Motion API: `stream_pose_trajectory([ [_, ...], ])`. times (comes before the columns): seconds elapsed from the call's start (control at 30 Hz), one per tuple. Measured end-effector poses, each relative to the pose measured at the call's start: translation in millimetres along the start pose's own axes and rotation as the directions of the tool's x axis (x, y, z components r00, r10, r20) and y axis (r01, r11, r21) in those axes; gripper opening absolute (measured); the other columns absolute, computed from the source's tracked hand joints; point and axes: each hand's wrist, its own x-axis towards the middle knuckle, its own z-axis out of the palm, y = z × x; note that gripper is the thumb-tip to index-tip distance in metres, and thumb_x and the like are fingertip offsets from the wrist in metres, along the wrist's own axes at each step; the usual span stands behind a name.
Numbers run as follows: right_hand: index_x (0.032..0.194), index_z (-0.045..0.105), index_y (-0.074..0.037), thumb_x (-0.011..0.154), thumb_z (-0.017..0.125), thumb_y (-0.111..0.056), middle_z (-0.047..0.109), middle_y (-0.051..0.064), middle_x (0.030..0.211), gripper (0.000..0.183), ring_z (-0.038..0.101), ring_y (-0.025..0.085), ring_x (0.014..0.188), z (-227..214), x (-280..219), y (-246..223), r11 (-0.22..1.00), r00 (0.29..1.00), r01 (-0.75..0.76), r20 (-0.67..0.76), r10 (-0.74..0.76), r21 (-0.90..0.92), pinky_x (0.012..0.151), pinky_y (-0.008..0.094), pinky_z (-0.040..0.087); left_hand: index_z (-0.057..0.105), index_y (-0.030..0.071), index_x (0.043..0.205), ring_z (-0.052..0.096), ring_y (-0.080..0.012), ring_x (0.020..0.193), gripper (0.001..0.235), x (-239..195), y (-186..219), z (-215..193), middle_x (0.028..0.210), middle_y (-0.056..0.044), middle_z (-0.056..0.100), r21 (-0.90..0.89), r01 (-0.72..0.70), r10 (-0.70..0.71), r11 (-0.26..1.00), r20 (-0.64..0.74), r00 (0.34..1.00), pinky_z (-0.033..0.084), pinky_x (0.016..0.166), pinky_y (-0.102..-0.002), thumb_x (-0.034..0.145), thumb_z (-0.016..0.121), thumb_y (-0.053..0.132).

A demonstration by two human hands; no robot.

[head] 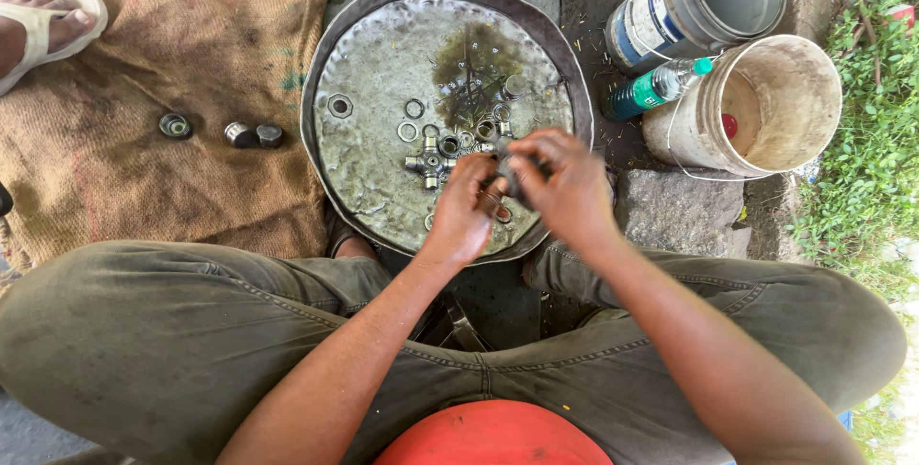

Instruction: The person sits cross-legged and cleans small metal parts, including nuts and bolts, using a dark abrasive stick. They hold each part in one hand and rub it with the stick over a metal basin containing water and other parts.

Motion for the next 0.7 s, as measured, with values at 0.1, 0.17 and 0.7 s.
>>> stream_pose_trajectory([
  [0.1, 0.111, 0.071, -0.006, 0.096, 0.07, -0.009, 0.07, 0.011, 0.115, 0.016, 0.072, 0.028, 0.105, 12, -13, 3, 0.919, 0.91, 0.391, -0.129, -0.395, -0.052, 0.089, 0.037, 0.058, 0.059, -0.002, 0.116, 0.062, -0.0189, 0.106, 0.02, 4, -2, -10, 0.126, -0.012, 0.048, -0.133, -0.111, 0.115, 0.985, 0.02, 0.993, 0.063, 0.079, -0.032, 0.096, 0.059, -0.001],
  [0.17, 0.11, 0.073, -0.005, 0.097, 0.072, -0.009, 0.072, 0.01, 0.11, 0.014, 0.073, 0.021, 0.095, 11, 1, 22, 0.97, 0.968, 0.242, -0.06, -0.243, -0.028, 0.082, 0.034, 0.057, 0.054, -0.004, 0.109, 0.062, -0.0187, 0.099, 0.015, 6, -6, -9, 0.122, -0.012, 0.046, -0.174, -0.047, 0.054, 0.984, 0.036, 0.998, 0.063, 0.075, -0.033, 0.098, 0.063, 0.001],
  [0.7, 0.108, 0.071, 0.0, 0.091, 0.075, -0.007, 0.075, 0.005, 0.099, 0.018, 0.07, 0.011, 0.083, 122, 145, 191, 0.941, 0.99, -0.114, -0.037, 0.132, 0.318, 0.077, 0.027, 0.055, 0.059, 0.0, 0.098, 0.072, -0.0135, 0.07, 0.019, 41, -53, -39, 0.1, -0.009, 0.056, -0.079, 0.201, -0.215, 0.976, -0.284, 0.934, 0.052, 0.049, -0.028, 0.097, 0.066, 0.017],
])
